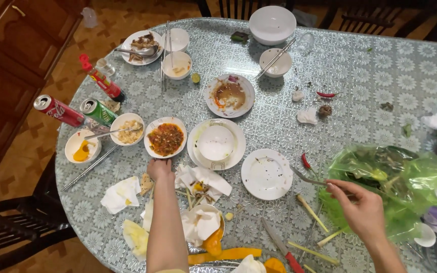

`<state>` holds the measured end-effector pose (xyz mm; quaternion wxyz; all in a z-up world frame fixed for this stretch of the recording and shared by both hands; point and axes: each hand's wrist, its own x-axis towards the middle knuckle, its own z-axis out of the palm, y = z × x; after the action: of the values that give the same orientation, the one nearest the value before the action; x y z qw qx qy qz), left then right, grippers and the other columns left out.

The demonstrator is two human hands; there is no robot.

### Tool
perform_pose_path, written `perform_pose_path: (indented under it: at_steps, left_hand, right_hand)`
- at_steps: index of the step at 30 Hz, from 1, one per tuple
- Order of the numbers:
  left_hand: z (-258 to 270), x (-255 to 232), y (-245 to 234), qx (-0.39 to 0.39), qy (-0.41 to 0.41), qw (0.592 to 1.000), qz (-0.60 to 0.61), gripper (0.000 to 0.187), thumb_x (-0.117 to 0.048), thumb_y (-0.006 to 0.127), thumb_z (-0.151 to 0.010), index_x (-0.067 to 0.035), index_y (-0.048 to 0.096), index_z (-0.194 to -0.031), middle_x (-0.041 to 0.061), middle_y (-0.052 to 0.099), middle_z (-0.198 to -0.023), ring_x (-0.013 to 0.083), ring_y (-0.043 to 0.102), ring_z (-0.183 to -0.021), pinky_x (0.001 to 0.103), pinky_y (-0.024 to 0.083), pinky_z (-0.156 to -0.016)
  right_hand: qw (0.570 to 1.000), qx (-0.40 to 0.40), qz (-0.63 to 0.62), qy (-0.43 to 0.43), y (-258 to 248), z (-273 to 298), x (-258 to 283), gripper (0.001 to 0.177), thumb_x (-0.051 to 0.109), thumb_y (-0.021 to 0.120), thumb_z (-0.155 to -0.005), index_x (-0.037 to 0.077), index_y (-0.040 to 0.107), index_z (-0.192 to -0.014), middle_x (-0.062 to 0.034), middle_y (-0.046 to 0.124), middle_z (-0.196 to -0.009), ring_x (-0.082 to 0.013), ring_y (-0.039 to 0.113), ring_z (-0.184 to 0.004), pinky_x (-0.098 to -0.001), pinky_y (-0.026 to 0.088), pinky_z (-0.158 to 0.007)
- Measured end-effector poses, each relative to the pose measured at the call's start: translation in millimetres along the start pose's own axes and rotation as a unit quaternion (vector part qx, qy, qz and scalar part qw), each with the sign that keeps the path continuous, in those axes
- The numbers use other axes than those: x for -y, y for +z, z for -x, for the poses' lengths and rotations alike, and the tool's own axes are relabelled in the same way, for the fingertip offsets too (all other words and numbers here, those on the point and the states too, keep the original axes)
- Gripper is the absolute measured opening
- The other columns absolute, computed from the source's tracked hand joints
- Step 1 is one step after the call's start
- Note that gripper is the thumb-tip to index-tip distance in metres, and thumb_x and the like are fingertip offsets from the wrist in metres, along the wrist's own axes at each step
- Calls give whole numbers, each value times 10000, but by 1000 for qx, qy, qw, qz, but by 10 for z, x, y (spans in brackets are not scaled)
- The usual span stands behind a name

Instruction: The person clears leftover food from multiple small plates and bowls into a green plastic bag using a spoon and chopsticks. They scrape each dish and place the empty plates and bowls into a stack. The person also handles a tissue and a piece of fruit peel during the process.

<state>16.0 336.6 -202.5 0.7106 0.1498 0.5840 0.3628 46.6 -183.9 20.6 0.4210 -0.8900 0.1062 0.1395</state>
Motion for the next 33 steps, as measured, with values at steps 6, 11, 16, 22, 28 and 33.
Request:
perform_pose_path:
  at_steps: [6,11,16,22,28,33]
  left_hand:
    - [590,-333,183,-18,28,972,-234,523,26,509,-1010,-74,475,-1522,104,533,-1516,306,618,-1234,394,670,-920]
    - [629,-361,120,-7,46,956,-291,353,79,438,-969,-8,548,-1293,138,616,-1394,367,726,-1073,480,585,-1045]
    - [671,-423,-313,24,91,957,-276,345,117,506,-932,35,596,-1255,188,634,-1296,321,657,-1142,408,700,-865]
    - [1245,-549,-658,51,134,949,-279,327,89,599,-893,38,619,-1215,177,702,-1187,319,725,-1067,417,687,-857]
    - [2454,-425,-470,214,56,937,-270,301,139,552,-880,154,510,-1178,308,613,-1306,399,658,-1186,473,626,-991]
    - [3358,74,-199,310,-68,896,-311,245,157,511,-924,217,529,-1162,305,579,-1406,362,611,-1272,420,584,-1047]
  right_hand:
    - [1000,-1,7,7,73,31,-48,249,191,741,-954,154,822,-1186,-135,864,-984,-138,541,-459,-235,304,-373]
    - [999,-2,13,47,-3,150,137,243,191,712,-979,181,818,-1197,-110,882,-956,-125,365,-407,-237,248,-391]
    - [998,-41,20,47,-265,279,87,242,250,728,-953,204,832,-1166,-68,869,-1041,-115,393,-406,-235,314,-401]
    - [993,-102,-36,47,-595,380,-198,232,228,741,-941,163,842,-1139,-67,850,-1018,-146,724,-738,-259,443,-516]
    - [994,-86,-21,60,-824,458,-399,254,275,710,-965,196,829,-1175,-53,853,-1046,-109,371,-405,-247,333,-422]
    - [994,-96,-30,31,-923,437,-705,237,215,712,-964,157,828,-1163,-56,844,-1087,-111,437,-419,-239,390,-447]
